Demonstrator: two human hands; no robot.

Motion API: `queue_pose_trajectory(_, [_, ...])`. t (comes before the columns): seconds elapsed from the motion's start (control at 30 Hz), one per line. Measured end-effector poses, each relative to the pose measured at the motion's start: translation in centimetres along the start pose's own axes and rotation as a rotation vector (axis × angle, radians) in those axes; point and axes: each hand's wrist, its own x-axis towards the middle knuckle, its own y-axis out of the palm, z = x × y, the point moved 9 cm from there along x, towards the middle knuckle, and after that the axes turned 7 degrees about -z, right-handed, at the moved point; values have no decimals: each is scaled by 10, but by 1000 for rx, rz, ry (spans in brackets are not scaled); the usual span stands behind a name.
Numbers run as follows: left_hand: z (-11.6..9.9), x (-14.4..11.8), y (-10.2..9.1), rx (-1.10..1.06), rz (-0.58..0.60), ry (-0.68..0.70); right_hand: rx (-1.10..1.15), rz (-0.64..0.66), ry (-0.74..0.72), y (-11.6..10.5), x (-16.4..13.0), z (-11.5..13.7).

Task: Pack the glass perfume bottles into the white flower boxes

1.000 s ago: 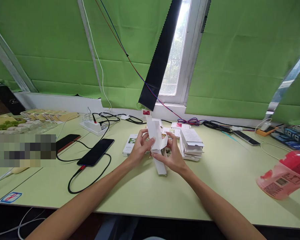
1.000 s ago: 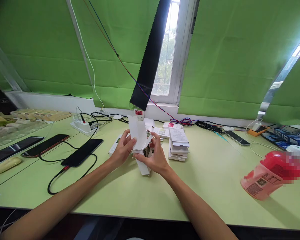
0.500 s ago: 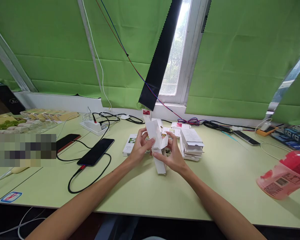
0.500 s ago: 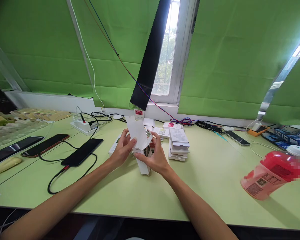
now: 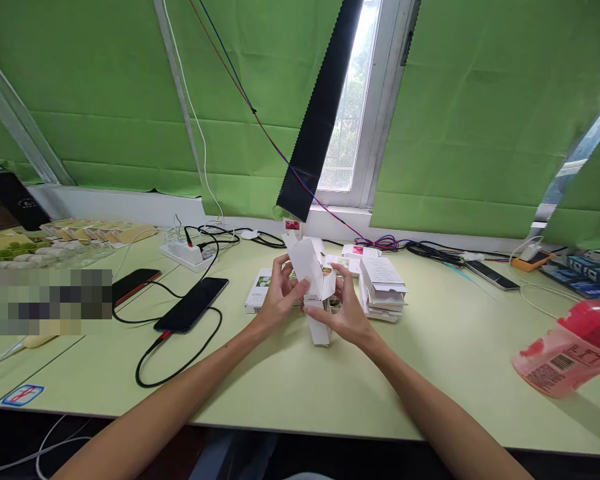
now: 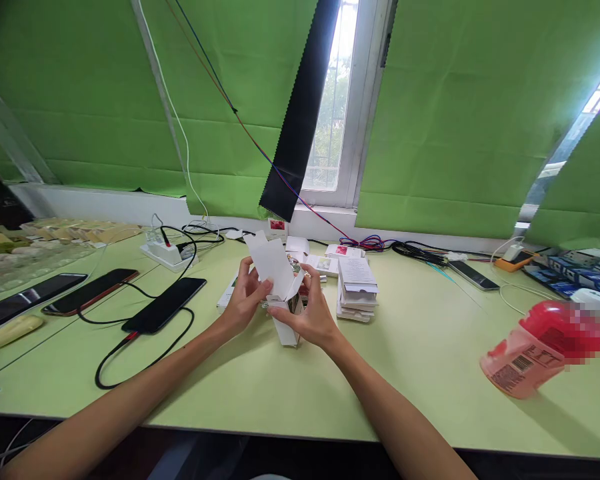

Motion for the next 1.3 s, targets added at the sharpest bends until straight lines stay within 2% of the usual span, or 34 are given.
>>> queue_pose_trajectory(0.23, [-12, -2, 7, 38, 56, 94, -7, -9, 22, 0, 0, -2])
queue_pose_trajectory(0.57, [-12, -2, 6, 56, 45, 109, -2, -13, 26, -2, 1, -2])
queue_pose_trajectory(0.97, [-9, -1, 4, 120, 133, 207, 71, 3, 99, 0, 1, -5])
queue_pose_trajectory(1.3, [-1, -1, 5, 117, 144, 123, 66, 9, 68, 0, 2, -4])
